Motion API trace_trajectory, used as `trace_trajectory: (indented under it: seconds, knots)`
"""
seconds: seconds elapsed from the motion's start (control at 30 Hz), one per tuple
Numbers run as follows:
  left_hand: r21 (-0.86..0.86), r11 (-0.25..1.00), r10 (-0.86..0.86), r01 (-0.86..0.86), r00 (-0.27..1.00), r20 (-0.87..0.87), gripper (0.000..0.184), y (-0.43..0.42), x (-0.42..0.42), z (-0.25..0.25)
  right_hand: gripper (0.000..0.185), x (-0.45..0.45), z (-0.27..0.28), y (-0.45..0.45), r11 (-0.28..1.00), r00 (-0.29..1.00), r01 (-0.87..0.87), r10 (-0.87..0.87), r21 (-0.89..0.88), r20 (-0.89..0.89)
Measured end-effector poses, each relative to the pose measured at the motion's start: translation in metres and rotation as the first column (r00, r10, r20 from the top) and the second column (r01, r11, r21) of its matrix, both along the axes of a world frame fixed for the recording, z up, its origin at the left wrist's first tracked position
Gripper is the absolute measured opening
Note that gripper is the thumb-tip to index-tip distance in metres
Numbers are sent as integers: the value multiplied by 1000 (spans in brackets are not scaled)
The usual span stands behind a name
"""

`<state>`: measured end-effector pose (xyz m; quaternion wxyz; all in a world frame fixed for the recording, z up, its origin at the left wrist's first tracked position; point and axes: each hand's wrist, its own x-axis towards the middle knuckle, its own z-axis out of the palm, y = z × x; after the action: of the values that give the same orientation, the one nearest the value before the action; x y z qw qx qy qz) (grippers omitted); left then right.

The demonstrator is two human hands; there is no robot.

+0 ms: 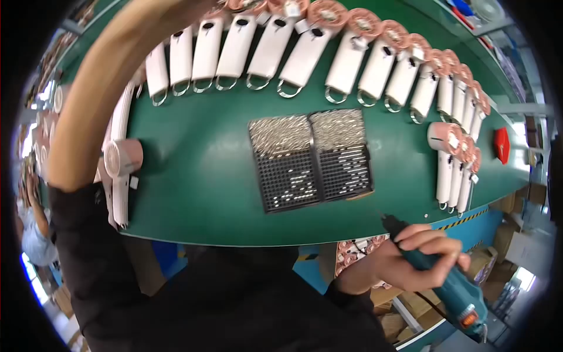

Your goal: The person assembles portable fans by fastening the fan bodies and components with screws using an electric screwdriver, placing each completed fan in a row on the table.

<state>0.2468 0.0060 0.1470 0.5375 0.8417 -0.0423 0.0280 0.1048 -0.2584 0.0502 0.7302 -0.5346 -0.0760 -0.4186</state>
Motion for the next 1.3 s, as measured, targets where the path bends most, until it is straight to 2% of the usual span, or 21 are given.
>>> trace_trajectory:
  seconds: [0.03, 0.07, 0.1, 0.17, 0.2, 0.23, 0.27, 0.3, 0.33, 0.37, 0.43, 0.53, 0.6, 0.67, 0.8, 0.93, 1.0, 1.03, 1.1, 1.3]
  knots:
    - [89, 988, 130, -124, 990, -60, 41, -8, -29, 14, 17, 6, 3, 4, 997, 995, -79, 78, 15, 59]
    - [181, 955, 257, -235, 960, -113, 40, -17, -55, 22, 20, 11, 5, 11, 967, 965, -241, 229, 82, 128]
    - [176, 954, 267, -244, 955, -127, 40, -11, -75, 16, 20, 16, 6, 21, 939, 940, -335, 328, 71, 98]
    - [-52, 972, 213, -229, 952, -220, 56, 22, -121, -11, 19, 19, 11, 42, 874, 882, -470, 471, 121, 28]
    - [-164, 962, 174, -220, 952, -253, 65, 33, -140, -25, 20, 20, 11, 46, 848, 851, -521, 525, 93, -19]
    - [-246, 941, 178, -233, 958, -225, 66, 37, -156, -41, 21, 21, 11, 50, 818, 816, -571, 575, 66, -69]
    - [-321, 884, 269, -339, 932, -244, 70, 28, -172, -56, 24, 22, 12, 53, 801, 795, -595, 599, 72, -92]
    - [-426, 807, 305, -408, 907, -290, 74, 21, -185, -70, 21, 24, 8, 65, 837, 833, -547, 543, -12, -108]
    - [-578, 723, 240, -377, 923, -302, 57, 20, -197, -82, 24, 26, 4, 75, 863, 866, -496, 484, -98, -123]
    - [-630, 694, 220, -348, 936, -275, 54, 18, -209, -96, 25, 25, 0, 78, 852, 857, -512, 498, -112, -133]
    - [-716, 581, 202, -387, 921, -334, 49, 11, -227, -113, 25, 26, -3, 85, 840, 847, -528, 508, -128, -156]
    - [-718, 548, 173, -429, 898, -405, 46, 5, -241, -130, 24, 27, -5, 88, 808, 828, -557, 523, -191, -202]
    - [-727, 516, 162, -452, 885, -436, 46, 2, -244, -137, 25, 27, -6, 83, 760, 761, -636, 587, -136, -276]
    - [-749, 480, 115, -458, 879, -463, 46, 3, -246, -144, 24, 25, -8, 88, 807, 792, -589, 566, -40, -228]
    - [-733, 495, 125, -466, 873, -471, 50, -3, -243, -145, 23, 26, -7, 94, 772, 783, -615, 574, -160, -241]
    - [-768, 439, 96, -466, 874, -476, 49, -9, -234, -146, 24, 24, -4, 97, 743, 779, -621, 551, -250, -299]
    - [-775, 448, 86, -446, 884, -459, 48, -12, -231, -148, 25, 22, -3, 101, 743, 807, -590, 528, -315, -265]
    - [-789, 436, 70, -432, 891, -449, 49, -12, -230, -150, 24, 20, -4, 103, 782, 820, -571, 531, -250, -214]
    - [-799, 417, 70, -433, 892, -447, 49, -14, -228, -150, 22, 18, 0, 100, 813, 847, -527, 478, -246, -233]
    - [-828, 390, 60, -403, 908, -414, 51, -16, -222, -153, 15, 14, 6, 99, 751, 787, -616, 599, -239, -147]
